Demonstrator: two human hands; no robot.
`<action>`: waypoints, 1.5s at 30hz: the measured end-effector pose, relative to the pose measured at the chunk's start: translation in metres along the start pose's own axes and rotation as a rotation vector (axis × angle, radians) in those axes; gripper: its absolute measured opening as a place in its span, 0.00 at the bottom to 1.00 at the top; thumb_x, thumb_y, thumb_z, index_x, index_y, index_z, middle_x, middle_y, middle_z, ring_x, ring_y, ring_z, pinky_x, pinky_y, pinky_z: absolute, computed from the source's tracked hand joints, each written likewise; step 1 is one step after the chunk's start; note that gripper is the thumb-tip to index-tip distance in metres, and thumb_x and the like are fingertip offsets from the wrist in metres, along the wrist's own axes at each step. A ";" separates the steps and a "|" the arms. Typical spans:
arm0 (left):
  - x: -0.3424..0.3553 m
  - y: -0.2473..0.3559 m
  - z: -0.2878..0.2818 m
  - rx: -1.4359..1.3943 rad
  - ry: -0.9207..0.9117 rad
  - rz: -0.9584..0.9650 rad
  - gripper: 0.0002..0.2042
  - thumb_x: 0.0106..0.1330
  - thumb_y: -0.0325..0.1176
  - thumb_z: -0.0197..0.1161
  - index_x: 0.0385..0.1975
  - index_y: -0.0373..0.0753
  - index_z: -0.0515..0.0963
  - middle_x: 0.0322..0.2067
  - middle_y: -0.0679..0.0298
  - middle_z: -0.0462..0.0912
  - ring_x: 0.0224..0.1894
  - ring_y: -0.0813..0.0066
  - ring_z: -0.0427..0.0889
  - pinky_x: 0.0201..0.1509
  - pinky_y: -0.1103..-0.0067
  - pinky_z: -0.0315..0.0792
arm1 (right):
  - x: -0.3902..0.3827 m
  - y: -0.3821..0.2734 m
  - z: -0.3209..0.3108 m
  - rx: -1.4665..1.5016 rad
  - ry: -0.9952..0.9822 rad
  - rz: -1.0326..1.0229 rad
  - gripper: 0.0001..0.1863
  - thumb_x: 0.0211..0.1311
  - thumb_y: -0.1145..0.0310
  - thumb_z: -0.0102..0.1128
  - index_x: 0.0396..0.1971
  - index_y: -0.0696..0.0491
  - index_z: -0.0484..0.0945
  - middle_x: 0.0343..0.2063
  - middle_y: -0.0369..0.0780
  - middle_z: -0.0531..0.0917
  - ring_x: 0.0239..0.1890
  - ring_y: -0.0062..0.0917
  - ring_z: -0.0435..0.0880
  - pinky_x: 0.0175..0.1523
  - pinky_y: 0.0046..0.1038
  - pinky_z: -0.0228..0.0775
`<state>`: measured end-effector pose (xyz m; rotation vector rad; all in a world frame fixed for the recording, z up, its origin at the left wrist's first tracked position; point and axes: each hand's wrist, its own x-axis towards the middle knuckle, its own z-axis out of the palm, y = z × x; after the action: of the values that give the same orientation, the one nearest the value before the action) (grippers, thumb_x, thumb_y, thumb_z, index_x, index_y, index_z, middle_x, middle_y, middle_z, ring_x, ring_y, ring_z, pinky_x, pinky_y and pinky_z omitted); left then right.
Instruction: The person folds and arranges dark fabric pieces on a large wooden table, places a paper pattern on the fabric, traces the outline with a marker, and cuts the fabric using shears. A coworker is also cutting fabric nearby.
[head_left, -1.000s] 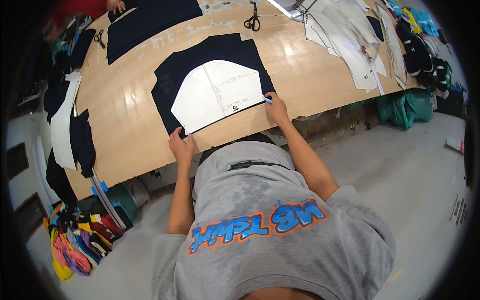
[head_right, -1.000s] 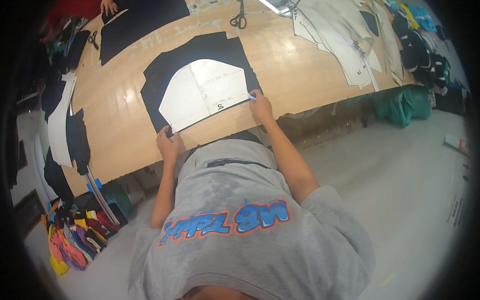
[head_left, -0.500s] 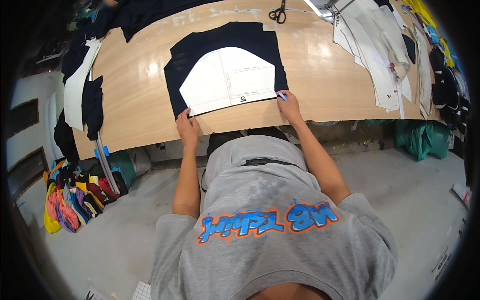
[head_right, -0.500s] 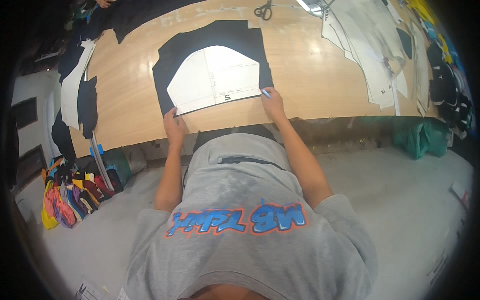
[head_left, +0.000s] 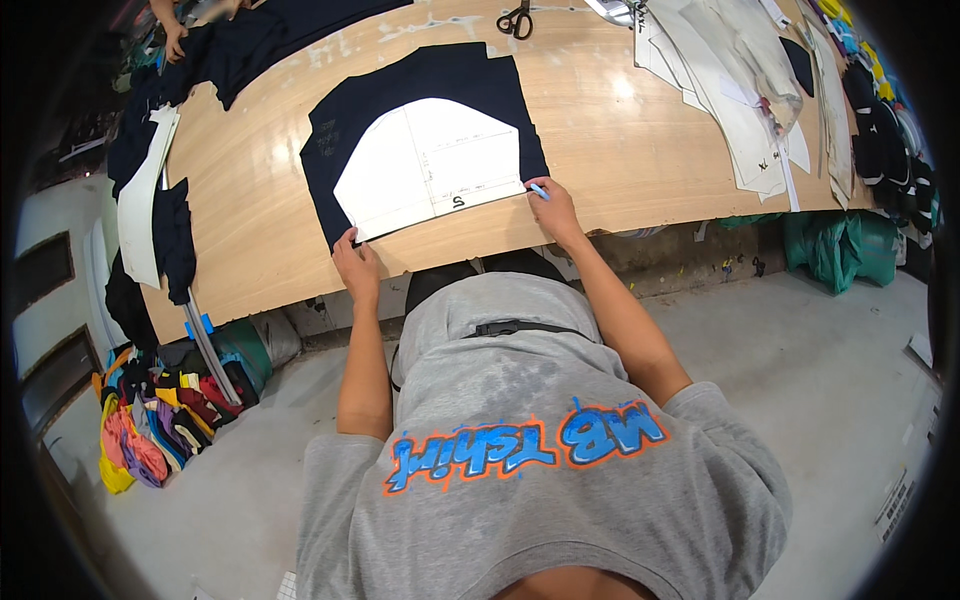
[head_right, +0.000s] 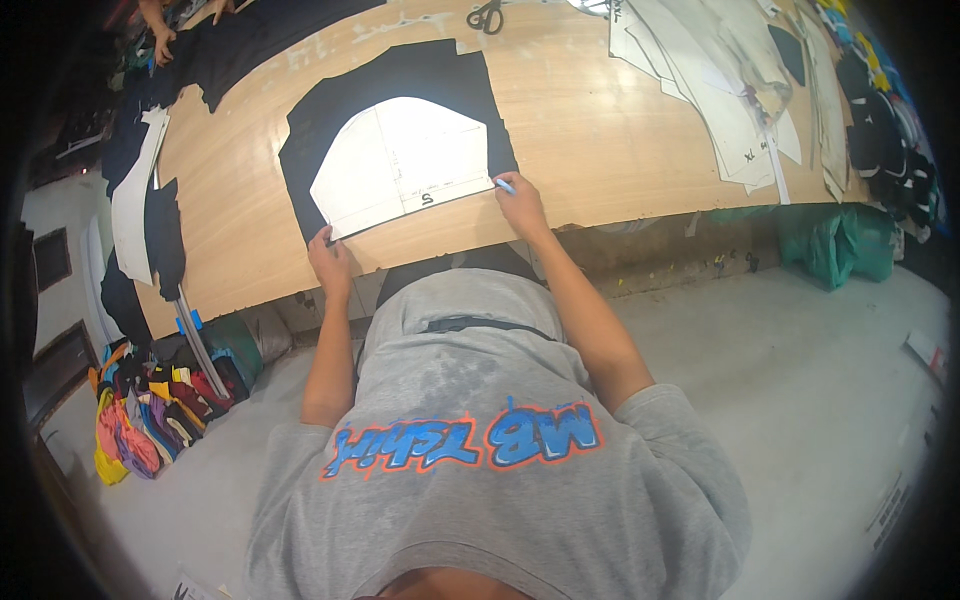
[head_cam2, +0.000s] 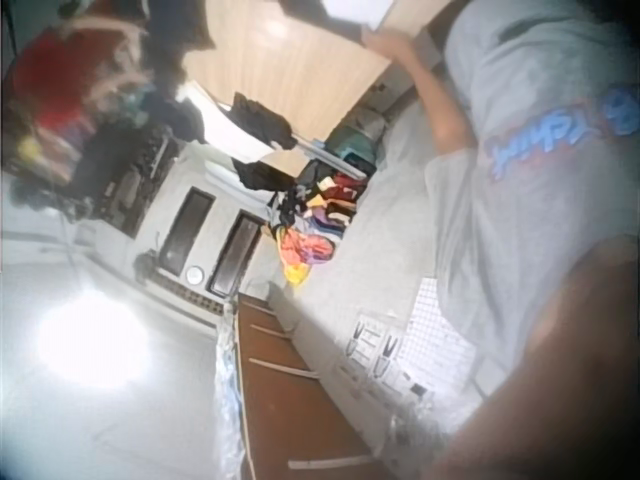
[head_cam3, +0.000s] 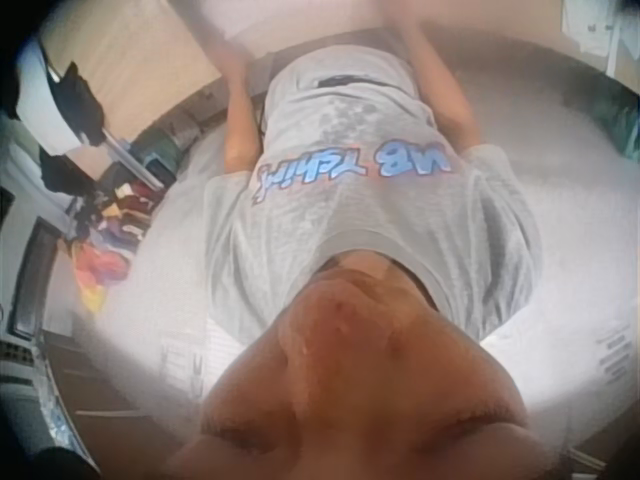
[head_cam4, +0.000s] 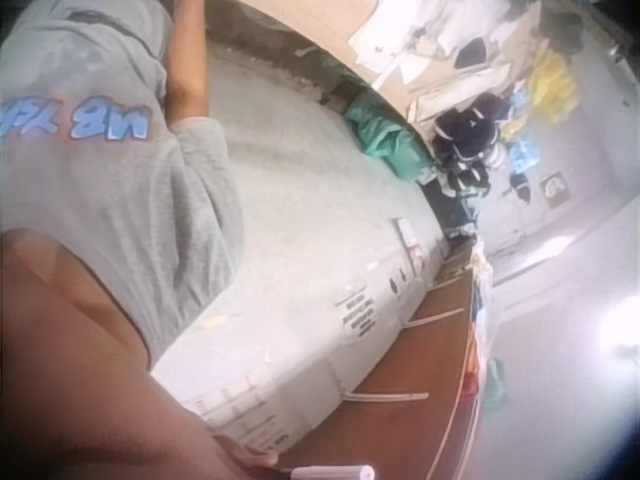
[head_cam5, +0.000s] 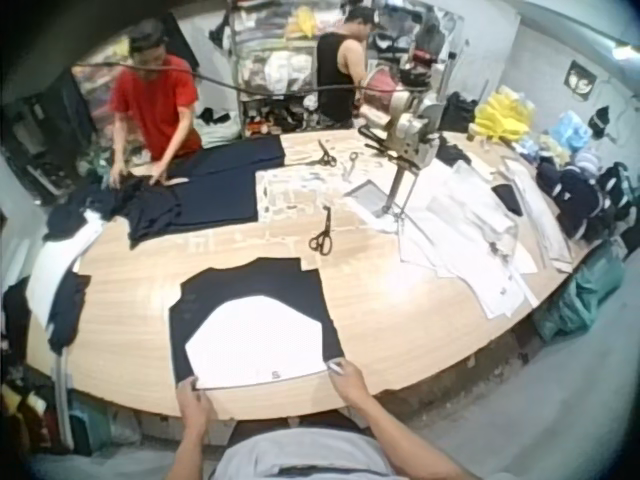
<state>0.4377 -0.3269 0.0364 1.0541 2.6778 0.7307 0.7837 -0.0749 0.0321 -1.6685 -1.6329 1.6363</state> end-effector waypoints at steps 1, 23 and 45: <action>0.002 0.000 0.001 -0.009 -0.005 -0.001 0.19 0.74 0.25 0.68 0.63 0.38 0.80 0.58 0.53 0.82 0.63 0.51 0.78 0.70 0.60 0.73 | 0.000 0.002 0.001 -0.013 0.020 -0.026 0.14 0.72 0.69 0.64 0.53 0.53 0.87 0.37 0.45 0.89 0.39 0.32 0.88 0.47 0.36 0.79; -0.001 0.000 0.001 -0.099 0.003 -0.043 0.18 0.73 0.26 0.69 0.62 0.38 0.81 0.57 0.55 0.81 0.64 0.54 0.79 0.71 0.62 0.73 | -0.004 0.004 0.000 0.095 -0.013 -0.078 0.16 0.73 0.70 0.65 0.57 0.52 0.86 0.34 0.41 0.87 0.32 0.23 0.82 0.40 0.31 0.76; -0.002 0.006 -0.004 -0.117 -0.006 -0.052 0.19 0.72 0.24 0.69 0.62 0.38 0.81 0.57 0.54 0.81 0.63 0.52 0.79 0.70 0.61 0.73 | 0.002 0.011 0.002 -0.005 0.003 -0.126 0.16 0.75 0.72 0.63 0.59 0.53 0.84 0.34 0.41 0.87 0.32 0.24 0.83 0.39 0.29 0.76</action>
<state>0.4414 -0.3258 0.0429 0.9528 2.6112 0.8612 0.7866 -0.0777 0.0219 -1.5361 -1.7045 1.5706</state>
